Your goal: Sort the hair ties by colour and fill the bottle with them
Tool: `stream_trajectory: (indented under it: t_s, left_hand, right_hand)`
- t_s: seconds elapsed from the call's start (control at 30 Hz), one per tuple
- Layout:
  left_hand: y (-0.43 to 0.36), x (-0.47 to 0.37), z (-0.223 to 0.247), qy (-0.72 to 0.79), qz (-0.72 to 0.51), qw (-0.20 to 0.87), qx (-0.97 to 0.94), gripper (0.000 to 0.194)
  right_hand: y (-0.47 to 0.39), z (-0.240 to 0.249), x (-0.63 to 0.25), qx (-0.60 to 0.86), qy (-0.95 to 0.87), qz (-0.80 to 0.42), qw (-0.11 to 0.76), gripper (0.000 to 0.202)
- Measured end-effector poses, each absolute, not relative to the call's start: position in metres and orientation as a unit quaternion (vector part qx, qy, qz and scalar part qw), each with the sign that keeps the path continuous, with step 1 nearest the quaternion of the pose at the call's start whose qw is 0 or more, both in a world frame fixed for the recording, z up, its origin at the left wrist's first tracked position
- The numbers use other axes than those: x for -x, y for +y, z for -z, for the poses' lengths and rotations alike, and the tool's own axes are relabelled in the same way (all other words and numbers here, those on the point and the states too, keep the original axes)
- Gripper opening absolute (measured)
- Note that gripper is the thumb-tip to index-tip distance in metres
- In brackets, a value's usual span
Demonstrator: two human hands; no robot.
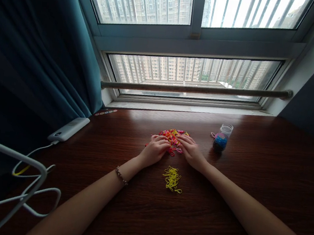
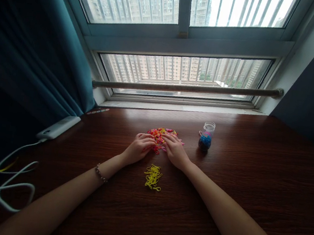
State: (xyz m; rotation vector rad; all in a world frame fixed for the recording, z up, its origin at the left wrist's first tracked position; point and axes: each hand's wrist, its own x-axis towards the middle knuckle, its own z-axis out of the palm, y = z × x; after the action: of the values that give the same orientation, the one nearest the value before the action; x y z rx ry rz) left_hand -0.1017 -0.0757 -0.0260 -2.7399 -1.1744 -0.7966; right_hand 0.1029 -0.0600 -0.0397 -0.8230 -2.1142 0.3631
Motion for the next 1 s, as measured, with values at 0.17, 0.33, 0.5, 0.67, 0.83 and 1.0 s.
stream_trajectory:
  t_s: [0.17, 0.33, 0.5, 0.67, 0.83, 1.0]
  left_hand:
    - [-0.075, 0.102, 0.027, -0.378, 0.255, 0.026, 0.890, 0.022]
    - [-0.073, 0.104, 0.030, -0.380, 0.281, 0.025, 0.881, 0.021]
    - [-0.070, 0.108, 0.033, -0.409, 0.338, 0.002, 0.848, 0.016]
    - [-0.069, 0.110, 0.035, -0.418, 0.374, -0.035, 0.827, 0.012]
    - [-0.070, 0.109, 0.033, -0.412, 0.393, -0.034, 0.821, 0.017]
    - [-0.069, 0.108, 0.032, -0.413, 0.404, -0.034, 0.815, 0.015]
  right_hand:
    - [-0.059, 0.032, -0.108, 0.364, -0.742, -0.233, 0.513, 0.030]
    - [-0.065, 0.025, -0.108, 0.389, -0.724, -0.236, 0.519, 0.027]
    - [-0.062, 0.032, -0.111, 0.429, -0.695, -0.231, 0.529, 0.025]
    - [-0.060, 0.035, -0.114, 0.454, -0.659, -0.313, 0.512, 0.025]
    - [-0.078, 0.021, -0.100, 0.318, -0.686, -0.499, 0.424, 0.031]
    - [-0.097, 0.015, -0.087, 0.234, -0.770, -0.529, 0.270, 0.029]
